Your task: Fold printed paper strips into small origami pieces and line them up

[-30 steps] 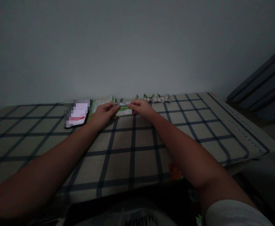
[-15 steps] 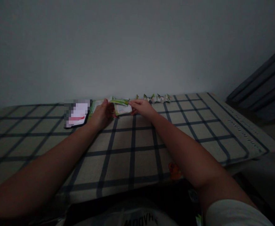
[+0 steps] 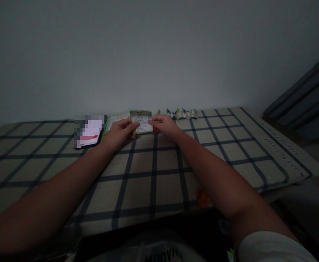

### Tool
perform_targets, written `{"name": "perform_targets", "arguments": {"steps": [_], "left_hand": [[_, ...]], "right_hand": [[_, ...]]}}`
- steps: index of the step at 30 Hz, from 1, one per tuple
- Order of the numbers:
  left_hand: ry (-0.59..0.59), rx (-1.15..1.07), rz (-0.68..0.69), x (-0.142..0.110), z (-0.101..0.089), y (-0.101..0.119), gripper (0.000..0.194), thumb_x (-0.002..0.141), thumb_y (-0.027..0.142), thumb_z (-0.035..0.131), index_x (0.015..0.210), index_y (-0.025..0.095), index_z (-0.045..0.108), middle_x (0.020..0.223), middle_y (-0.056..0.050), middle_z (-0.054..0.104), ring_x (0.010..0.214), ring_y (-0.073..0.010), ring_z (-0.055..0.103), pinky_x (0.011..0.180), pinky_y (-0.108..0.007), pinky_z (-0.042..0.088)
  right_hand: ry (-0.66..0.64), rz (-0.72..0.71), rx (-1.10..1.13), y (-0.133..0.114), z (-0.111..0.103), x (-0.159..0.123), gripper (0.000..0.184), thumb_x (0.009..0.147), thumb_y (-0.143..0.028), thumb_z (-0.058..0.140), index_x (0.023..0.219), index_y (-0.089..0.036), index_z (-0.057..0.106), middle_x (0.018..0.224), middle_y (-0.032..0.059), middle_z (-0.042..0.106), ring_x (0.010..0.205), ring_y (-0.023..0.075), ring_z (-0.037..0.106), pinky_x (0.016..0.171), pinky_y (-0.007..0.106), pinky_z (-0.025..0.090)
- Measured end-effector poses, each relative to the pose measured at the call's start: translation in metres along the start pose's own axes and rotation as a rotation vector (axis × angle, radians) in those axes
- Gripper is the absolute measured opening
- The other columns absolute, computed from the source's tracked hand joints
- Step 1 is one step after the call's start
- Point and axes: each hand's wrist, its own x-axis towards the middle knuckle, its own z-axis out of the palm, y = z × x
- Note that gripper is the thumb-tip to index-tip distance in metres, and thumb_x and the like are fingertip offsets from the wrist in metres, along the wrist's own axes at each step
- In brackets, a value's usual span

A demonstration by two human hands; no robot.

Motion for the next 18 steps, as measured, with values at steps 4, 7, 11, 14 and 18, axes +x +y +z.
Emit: {"name": "perform_targets", "arguments": {"steps": [4,7,11,14,18], "left_hand": [[-0.025,-0.036,0.004,0.0003,-0.0010,-0.0013,0.033,0.079,0.049,0.074,0.083,0.017,0.068,0.062,0.001,0.063,0.047,-0.0097,0.055,0.048,-0.022,0.042],[-0.009,-0.054,0.010,0.0018,-0.0025,-0.0027,0.033,0.079,0.048,0.074,0.085,0.016,0.070,0.064,0.000,0.064,0.048,-0.0096,0.055,0.048,-0.022,0.043],[-0.003,-0.077,0.020,0.0018,-0.0025,-0.0028,0.035,0.078,0.043,0.076,0.101,0.017,0.074,0.074,-0.002,0.070,0.049,-0.0090,0.056,0.050,-0.022,0.045],[-0.025,-0.089,0.010,0.0007,-0.0020,-0.0021,0.037,0.077,0.042,0.076,0.105,0.018,0.074,0.074,-0.001,0.071,0.049,-0.0094,0.056,0.050,-0.023,0.045],[-0.007,-0.036,0.025,0.0006,-0.0021,-0.0009,0.027,0.080,0.044,0.073,0.079,0.016,0.071,0.055,0.001,0.060,0.048,-0.0101,0.054,0.050,-0.022,0.041]], "right_hand": [[0.019,0.008,0.070,-0.0001,0.0005,-0.0006,0.022,0.081,-0.034,0.074,0.084,-0.015,0.065,0.068,0.0003,0.066,0.054,0.0094,0.061,0.054,0.022,0.055],[-0.001,0.040,0.132,0.0012,0.0019,-0.0008,0.019,0.080,-0.026,0.073,0.094,-0.016,0.066,0.075,0.0007,0.070,0.058,0.0098,0.064,0.056,0.022,0.058],[0.028,0.032,0.097,0.0011,0.0017,0.0007,0.012,0.080,-0.016,0.068,0.092,-0.015,0.070,0.081,0.0022,0.072,0.059,0.0089,0.063,0.057,0.022,0.058],[0.054,0.009,0.074,0.0005,0.0007,0.0014,0.014,0.081,-0.016,0.067,0.093,-0.016,0.073,0.089,0.0045,0.074,0.065,0.0103,0.065,0.060,0.024,0.059],[0.046,0.015,0.118,0.0008,0.0012,-0.0004,0.016,0.083,-0.023,0.068,0.097,-0.016,0.071,0.079,0.0026,0.071,0.060,0.0106,0.064,0.058,0.024,0.058]]}}
